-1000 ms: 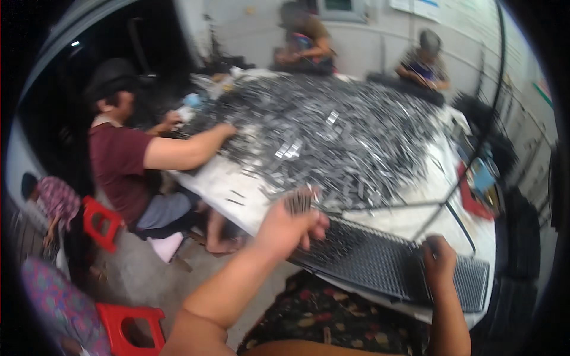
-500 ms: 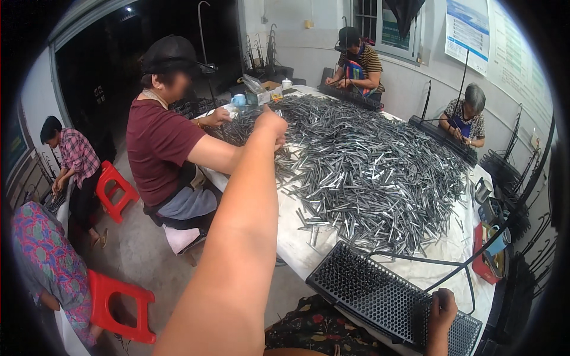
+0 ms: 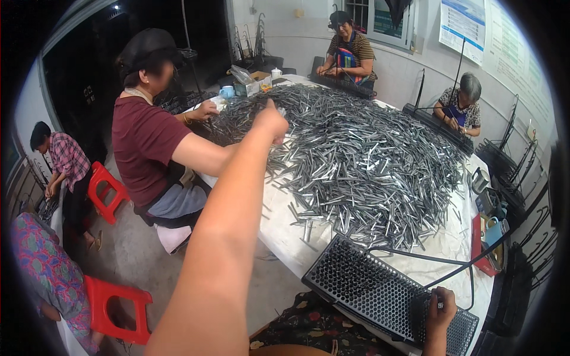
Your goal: The person inserts small metal pins into a perforated metal grid by hand, filling the holes in the template.
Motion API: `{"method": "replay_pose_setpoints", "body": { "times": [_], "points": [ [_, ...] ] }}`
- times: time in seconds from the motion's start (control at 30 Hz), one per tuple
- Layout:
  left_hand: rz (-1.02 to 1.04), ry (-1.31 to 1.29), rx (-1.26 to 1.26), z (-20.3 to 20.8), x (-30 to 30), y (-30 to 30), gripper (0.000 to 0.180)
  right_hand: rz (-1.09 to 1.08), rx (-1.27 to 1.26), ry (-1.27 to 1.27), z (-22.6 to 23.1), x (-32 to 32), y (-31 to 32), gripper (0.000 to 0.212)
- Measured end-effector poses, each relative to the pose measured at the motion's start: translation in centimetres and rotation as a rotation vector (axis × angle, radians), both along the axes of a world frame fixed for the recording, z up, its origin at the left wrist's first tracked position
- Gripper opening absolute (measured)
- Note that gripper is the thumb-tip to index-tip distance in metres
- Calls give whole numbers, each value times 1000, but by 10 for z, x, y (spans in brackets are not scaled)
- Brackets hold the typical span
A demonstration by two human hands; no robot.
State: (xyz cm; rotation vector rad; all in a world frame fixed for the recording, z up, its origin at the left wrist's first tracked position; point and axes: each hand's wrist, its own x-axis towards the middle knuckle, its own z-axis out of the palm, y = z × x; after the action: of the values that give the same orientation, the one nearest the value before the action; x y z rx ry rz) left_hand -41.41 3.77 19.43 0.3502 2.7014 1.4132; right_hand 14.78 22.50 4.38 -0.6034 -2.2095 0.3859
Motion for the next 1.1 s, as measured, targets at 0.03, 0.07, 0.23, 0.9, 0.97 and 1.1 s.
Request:
{"method": "replay_pose_setpoints", "body": {
  "times": [0.03,0.07,0.23,0.9,0.97,1.1],
  "points": [
    [-78,20,-75,-12,5,3,91,20,23,12,0,1,0,17],
    [-166,38,-150,-24,14,8,92,6,20,6,0,2,0,17],
    [-486,-44,-2,-78,100,4,85,-111,49,-79,-5,16,4,14],
    [-976,-1329,212,-147,410,-32,28,77,14,-104,7,6,10,18],
    [-982,-1367,219,-154,417,-30,26,77,2,-108,7,7,10,18],
    [-993,-1348,166,-156,423,-29,26,70,-32,-124,10,7,11,18]
  ]
}}
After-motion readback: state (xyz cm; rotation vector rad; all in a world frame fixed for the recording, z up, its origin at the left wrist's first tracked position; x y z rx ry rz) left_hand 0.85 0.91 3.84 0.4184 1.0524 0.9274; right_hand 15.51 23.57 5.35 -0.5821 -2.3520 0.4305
